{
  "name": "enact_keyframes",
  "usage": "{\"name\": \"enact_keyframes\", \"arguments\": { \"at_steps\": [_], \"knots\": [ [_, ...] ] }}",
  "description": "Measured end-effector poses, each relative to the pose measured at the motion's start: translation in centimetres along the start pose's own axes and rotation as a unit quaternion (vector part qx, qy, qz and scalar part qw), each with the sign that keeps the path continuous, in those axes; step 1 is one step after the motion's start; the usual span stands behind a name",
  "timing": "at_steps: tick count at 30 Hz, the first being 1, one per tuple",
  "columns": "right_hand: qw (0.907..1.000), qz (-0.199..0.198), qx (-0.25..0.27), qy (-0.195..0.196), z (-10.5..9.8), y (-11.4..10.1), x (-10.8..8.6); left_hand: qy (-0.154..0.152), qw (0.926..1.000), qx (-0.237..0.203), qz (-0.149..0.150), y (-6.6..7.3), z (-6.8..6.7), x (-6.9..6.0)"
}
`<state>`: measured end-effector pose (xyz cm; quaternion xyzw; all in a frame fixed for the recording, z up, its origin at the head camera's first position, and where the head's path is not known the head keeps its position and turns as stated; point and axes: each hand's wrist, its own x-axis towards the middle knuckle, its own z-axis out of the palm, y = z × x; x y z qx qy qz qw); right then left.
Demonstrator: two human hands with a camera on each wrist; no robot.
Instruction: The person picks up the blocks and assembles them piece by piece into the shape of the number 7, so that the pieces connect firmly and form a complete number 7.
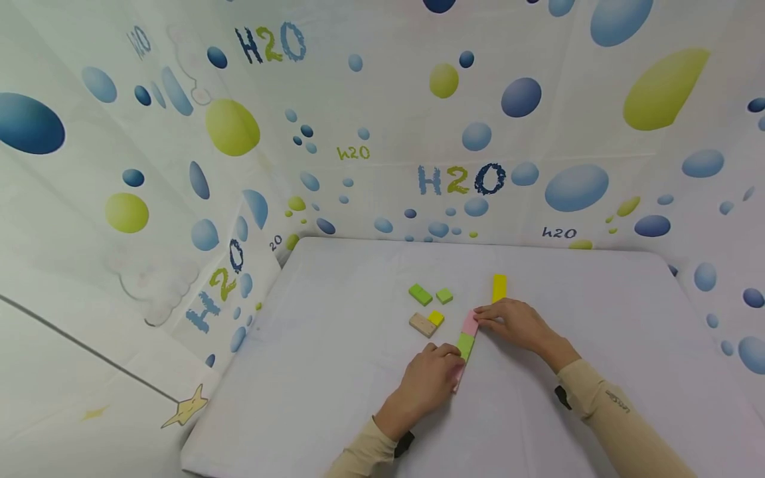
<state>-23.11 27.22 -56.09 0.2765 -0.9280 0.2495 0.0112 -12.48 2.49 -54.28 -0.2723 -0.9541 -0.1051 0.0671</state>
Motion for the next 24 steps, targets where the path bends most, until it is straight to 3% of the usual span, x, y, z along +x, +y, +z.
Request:
{"name": "enact_keyframes", "arguments": {
  "at_steps": [10,16,24],
  "knots": [
    [0.9995,-0.003,0.021,0.025,0.2,-0.1,0.0,0.007,0.9997,-0.009,0.020,-0.5,0.1,0.8],
    [0.9997,-0.003,0.018,0.018,0.0,-0.2,0.1,0.006,0.9996,-0.012,0.024,-0.7,0.5,1.3],
    [0.9994,0.005,0.027,0.024,0.1,0.0,0.0,-0.022,0.9995,-0.021,0.012,-1.0,0.5,1.9]
  ]
}}
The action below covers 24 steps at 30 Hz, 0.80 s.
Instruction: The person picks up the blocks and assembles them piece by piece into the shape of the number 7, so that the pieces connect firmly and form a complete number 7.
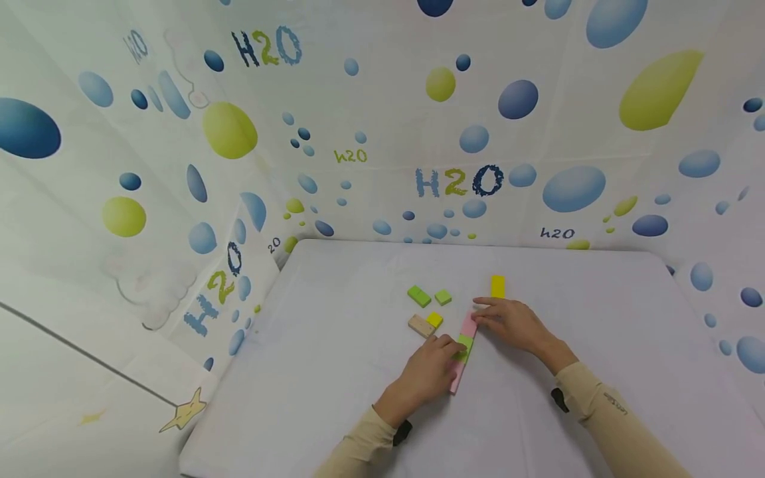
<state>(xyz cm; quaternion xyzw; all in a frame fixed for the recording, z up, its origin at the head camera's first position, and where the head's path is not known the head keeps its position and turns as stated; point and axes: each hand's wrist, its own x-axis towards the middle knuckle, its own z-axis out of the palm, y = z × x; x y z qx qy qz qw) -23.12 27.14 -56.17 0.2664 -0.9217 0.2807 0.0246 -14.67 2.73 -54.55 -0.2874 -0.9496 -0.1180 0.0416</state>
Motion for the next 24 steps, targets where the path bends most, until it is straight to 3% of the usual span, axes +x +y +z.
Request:
{"name": "enact_keyframes", "arguments": {
  "at_steps": [7,13,19,24],
  "knots": [
    [0.9981,-0.021,-0.011,0.058,0.0,0.4,-0.2,-0.035,0.9990,0.026,-0.009,-0.4,-0.4,0.7],
    [0.9960,-0.027,-0.017,0.083,-0.1,0.7,-0.2,-0.057,0.9962,0.063,0.018,-0.7,-0.9,1.1],
    [0.9924,-0.009,-0.018,0.121,-0.1,0.8,-0.2,-0.119,0.9882,0.084,0.047,-1.1,-1.4,1.7],
    [0.9904,0.000,-0.033,0.134,-0.4,1.3,0.0,-0.154,0.9843,0.074,0.047,-1.1,-1.3,1.9]
  ]
}}
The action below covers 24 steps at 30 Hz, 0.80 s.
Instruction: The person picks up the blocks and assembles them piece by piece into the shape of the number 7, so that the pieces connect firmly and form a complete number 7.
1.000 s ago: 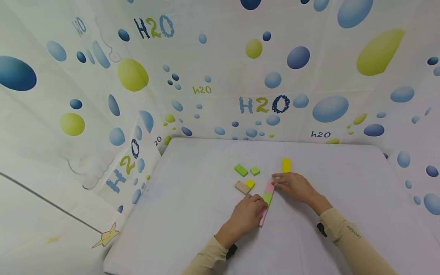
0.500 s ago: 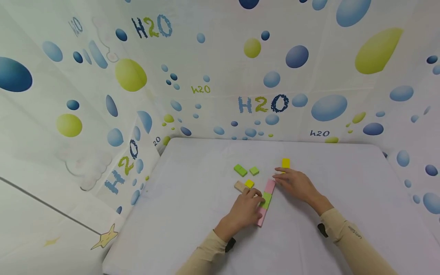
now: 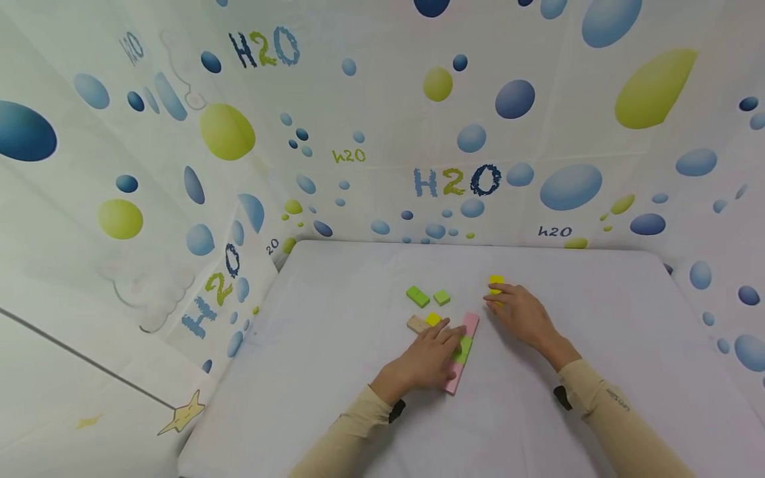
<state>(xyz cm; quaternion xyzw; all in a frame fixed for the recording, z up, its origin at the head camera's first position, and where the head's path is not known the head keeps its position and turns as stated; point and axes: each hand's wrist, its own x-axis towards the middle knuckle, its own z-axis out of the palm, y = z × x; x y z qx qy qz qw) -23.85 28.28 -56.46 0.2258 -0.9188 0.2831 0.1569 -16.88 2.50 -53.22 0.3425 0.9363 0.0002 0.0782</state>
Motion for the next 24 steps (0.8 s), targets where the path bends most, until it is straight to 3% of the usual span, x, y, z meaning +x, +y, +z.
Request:
{"name": "enact_keyframes", "arguments": {
  "at_steps": [11,18,24],
  "knots": [
    [0.9942,0.074,-0.039,-0.067,-1.3,1.7,1.6,-0.020,0.9996,-0.020,0.001,0.2,-0.1,-0.1],
    [0.9865,0.108,-0.029,-0.120,-1.5,1.9,2.4,-0.025,0.9994,-0.023,0.011,0.3,-0.4,0.0],
    [0.9855,0.104,-0.026,-0.132,-1.3,2.5,2.6,-0.028,0.9995,0.000,0.013,0.3,-0.3,0.3]
  ]
}}
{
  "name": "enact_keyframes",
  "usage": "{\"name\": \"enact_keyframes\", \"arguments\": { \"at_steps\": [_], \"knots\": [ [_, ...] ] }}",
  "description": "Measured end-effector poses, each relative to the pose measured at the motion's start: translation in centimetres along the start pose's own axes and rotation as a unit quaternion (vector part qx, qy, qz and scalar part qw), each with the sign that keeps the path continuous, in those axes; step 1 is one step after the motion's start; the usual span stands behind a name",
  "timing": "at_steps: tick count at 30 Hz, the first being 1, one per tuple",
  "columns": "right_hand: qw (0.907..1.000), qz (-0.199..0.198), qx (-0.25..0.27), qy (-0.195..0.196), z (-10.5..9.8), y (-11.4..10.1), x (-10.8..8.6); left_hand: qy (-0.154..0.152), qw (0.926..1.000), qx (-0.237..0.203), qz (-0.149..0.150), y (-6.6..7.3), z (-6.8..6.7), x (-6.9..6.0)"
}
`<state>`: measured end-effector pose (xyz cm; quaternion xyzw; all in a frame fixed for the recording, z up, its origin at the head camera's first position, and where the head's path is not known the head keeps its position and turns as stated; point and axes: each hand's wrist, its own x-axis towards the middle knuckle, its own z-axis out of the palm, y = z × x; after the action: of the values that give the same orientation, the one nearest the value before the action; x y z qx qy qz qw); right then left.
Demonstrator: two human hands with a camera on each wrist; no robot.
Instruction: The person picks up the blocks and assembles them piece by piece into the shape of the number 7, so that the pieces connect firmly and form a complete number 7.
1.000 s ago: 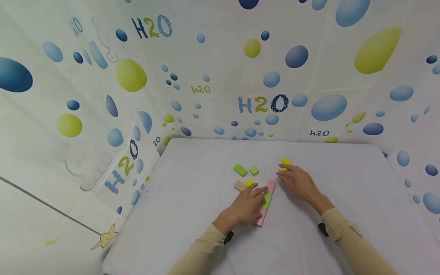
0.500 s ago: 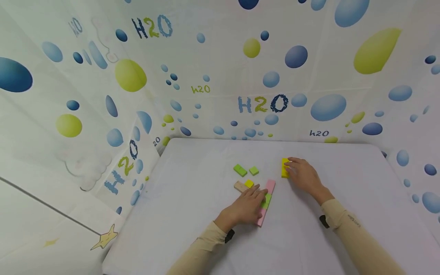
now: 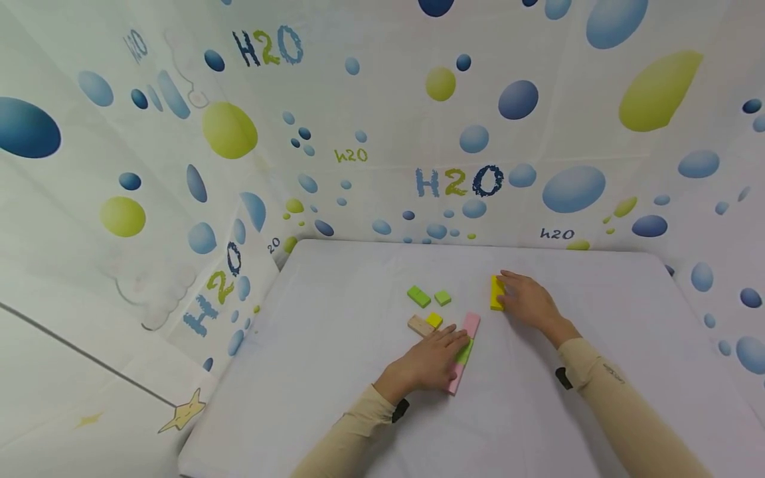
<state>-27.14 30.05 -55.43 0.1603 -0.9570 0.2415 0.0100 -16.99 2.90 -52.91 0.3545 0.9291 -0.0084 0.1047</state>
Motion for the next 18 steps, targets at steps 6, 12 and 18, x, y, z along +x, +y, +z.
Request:
{"name": "enact_keyframes", "arguments": {
  "at_steps": [6,12,18],
  "knots": [
    [0.9999,-0.009,0.009,-0.011,0.29,0.68,0.08,-0.012,0.9999,0.009,-0.002,0.10,0.27,0.02],
    [0.9996,-0.011,0.008,-0.023,0.25,0.77,0.33,-0.021,0.9998,0.006,-0.001,0.25,0.14,-0.19],
    [0.9996,-0.001,0.007,-0.027,0.32,0.79,0.60,-0.024,0.9997,0.010,-0.001,0.25,0.10,-0.29]
  ]
}}
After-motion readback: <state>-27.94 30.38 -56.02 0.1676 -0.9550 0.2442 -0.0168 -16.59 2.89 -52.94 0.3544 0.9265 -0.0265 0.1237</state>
